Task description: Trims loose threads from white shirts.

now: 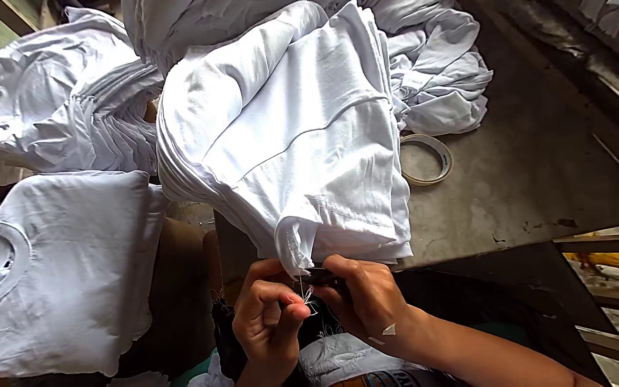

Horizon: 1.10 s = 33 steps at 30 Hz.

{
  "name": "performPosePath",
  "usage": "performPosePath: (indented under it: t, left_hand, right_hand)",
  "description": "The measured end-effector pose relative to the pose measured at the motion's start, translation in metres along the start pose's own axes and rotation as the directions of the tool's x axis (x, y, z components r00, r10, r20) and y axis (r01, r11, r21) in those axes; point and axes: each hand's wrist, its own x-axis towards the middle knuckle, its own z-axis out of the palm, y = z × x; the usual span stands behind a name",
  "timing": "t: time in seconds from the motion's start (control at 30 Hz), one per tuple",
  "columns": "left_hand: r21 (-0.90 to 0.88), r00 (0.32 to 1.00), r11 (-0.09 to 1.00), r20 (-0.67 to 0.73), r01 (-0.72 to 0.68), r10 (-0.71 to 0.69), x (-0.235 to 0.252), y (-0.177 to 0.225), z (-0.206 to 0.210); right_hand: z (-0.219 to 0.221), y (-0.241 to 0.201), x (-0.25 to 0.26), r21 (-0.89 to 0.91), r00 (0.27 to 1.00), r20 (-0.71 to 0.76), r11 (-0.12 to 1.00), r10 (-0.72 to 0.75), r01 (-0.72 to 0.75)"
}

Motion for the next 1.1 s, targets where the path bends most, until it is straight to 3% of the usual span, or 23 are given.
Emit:
performPosePath:
  t: [0.23, 0.33, 0.4, 0.5, 0.57, 0.67, 0.77, 0.83, 0.9, 1.0, 1.1]
  left_hand:
    - [0.139, 0.999, 0.989, 0.028, -0.049, 0.046, -0.002, -0.003, -0.005]
    - [0.159, 0.995, 0.985, -0.078, 0.069, -0.057, -0.001, -0.007, -0.003]
    - [0.320, 0.982, 0.937, -0.162, 0.144, -0.095, 0.002, -0.014, 0.004]
    - [0.640, 0.998, 0.768, -0.059, 0.029, 0.012, -0.002, -0.009, -0.001]
    - [0.689, 0.997, 0.721, 0.041, -0.075, 0.065, -0.009, 0.009, -0.012]
    - [0.584, 0.994, 0.807, 0.105, -0.087, 0.031, -0.017, 0.017, -0.018]
    - [0.162, 0.972, 0.973, 0.140, 0.167, -0.190, -0.023, 0.005, -0.002]
    - [-0.201, 0.948, 0.929, 0.133, 0.312, -0.290, -0.030, -0.004, 0.010]
    - [-0.385, 0.971, 0.892, 0.061, 0.238, -0.233, -0.028, -0.009, 0.015]
    - [-0.445, 0.982, 0.890, -0.104, 0.096, -0.158, -0.010, -0.009, 0.019]
    - [-0.142, 0.973, 0.988, -0.213, 0.054, -0.084, -0.001, -0.011, 0.028]
  right_hand:
    - [-0.002, -0.005, 0.016, 0.034, 1.000, 0.000, 0.999, 0.023, -0.023]
    - [-0.007, -0.003, 0.030, 0.097, 0.997, -0.063, 0.995, 0.039, -0.033]
    - [-0.007, -0.002, 0.045, 0.099, 1.000, -0.014, 0.995, 0.010, -0.009]
    - [-0.012, 0.010, 0.056, 0.046, 0.994, 0.106, 0.998, -0.036, 0.031]
    - [-0.033, 0.020, 0.049, 0.026, 0.988, 0.146, 0.999, -0.048, 0.045]
    - [-0.053, 0.031, 0.033, 0.001, 0.981, 0.172, 0.996, -0.090, 0.091]
    - [-0.048, 0.031, 0.023, 0.012, 0.986, 0.134, 0.995, -0.103, 0.102]
    - [-0.046, 0.030, 0.018, 0.030, 0.992, 0.117, 0.999, -0.048, 0.044]
    - [-0.044, 0.030, 0.013, 0.057, 0.995, 0.099, 0.998, 0.027, -0.033]
    - [-0.035, 0.029, 0.007, 0.087, 0.991, 0.079, 0.990, 0.106, -0.113]
    - [-0.029, 0.023, 0.008, 0.091, 0.988, 0.085, 0.987, 0.126, -0.133]
